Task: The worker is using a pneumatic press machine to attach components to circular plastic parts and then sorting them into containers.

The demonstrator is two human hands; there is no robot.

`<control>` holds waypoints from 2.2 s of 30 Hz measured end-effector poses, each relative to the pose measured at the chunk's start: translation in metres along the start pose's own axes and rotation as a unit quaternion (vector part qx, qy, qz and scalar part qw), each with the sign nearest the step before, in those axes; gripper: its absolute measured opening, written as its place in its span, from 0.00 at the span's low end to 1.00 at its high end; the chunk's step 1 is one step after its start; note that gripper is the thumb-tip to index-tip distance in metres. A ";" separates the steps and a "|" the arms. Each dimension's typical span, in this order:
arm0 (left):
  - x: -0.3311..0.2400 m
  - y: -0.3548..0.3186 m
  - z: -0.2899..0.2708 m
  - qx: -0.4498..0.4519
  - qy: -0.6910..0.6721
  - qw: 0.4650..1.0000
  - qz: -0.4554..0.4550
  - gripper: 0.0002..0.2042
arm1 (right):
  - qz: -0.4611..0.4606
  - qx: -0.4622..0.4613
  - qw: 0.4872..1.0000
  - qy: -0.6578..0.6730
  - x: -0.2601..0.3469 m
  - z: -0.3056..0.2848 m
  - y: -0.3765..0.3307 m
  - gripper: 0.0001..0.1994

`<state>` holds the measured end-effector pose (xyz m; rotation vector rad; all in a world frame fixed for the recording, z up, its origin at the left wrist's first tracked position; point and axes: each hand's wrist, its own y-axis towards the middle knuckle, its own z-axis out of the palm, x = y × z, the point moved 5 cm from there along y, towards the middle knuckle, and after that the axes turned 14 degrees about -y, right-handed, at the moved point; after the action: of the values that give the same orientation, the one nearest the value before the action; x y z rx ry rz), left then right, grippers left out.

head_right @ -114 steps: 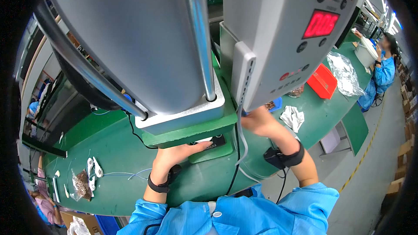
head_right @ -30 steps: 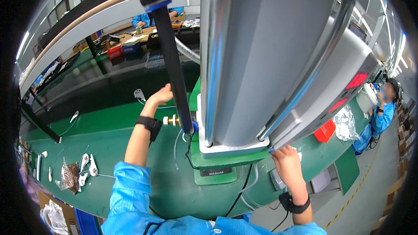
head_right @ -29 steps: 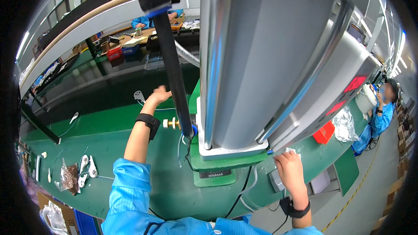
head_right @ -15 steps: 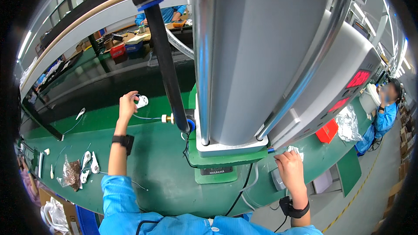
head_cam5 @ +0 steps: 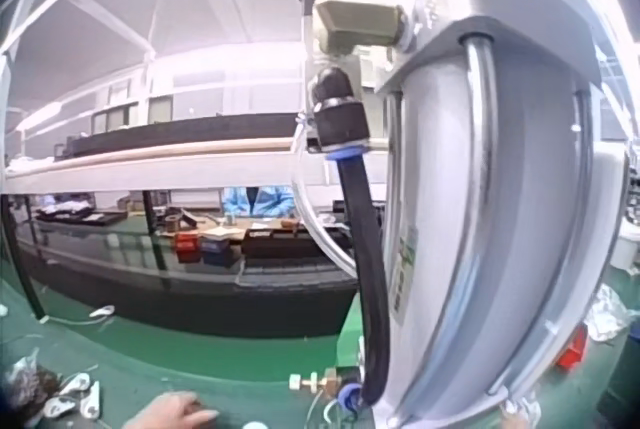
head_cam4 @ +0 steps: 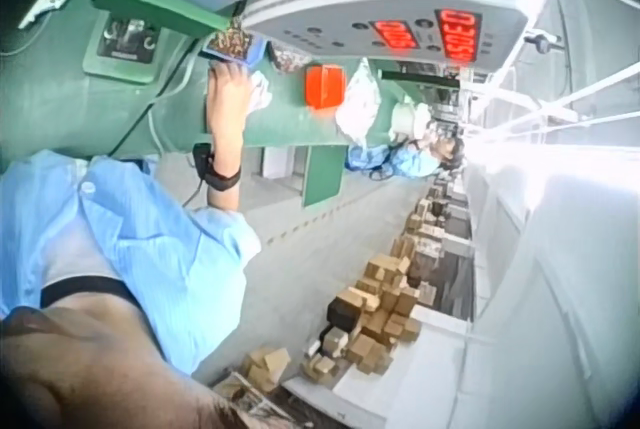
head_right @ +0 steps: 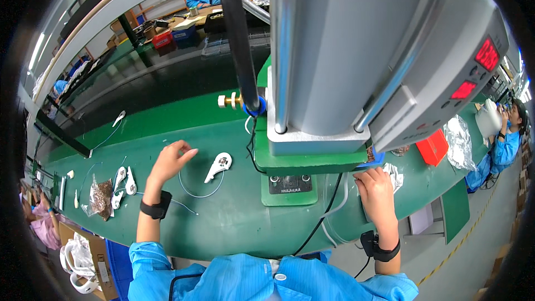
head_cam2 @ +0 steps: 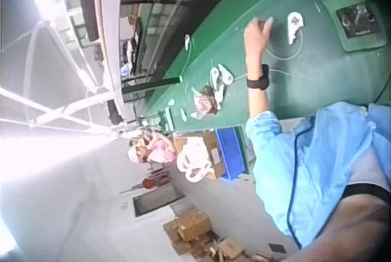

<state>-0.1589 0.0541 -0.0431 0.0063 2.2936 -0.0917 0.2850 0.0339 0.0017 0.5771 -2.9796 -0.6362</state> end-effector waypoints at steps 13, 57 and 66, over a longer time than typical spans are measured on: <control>-0.133 -0.003 0.072 0.023 -0.067 0.974 0.215 0.31 | 0.024 -0.041 0.996 0.070 -0.015 -0.016 -0.006 0.07; -0.158 0.003 0.130 0.086 -0.145 0.976 0.138 0.22 | -0.089 0.118 0.931 0.333 0.067 0.032 0.061 0.12; -0.156 0.003 0.130 0.100 -0.161 0.972 0.138 0.23 | -0.027 0.141 0.894 0.424 0.057 0.007 0.056 0.12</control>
<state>0.0425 0.0522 -0.0123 0.3863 1.9296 -0.1654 0.2118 0.0631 0.0154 0.7161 -2.2189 0.0776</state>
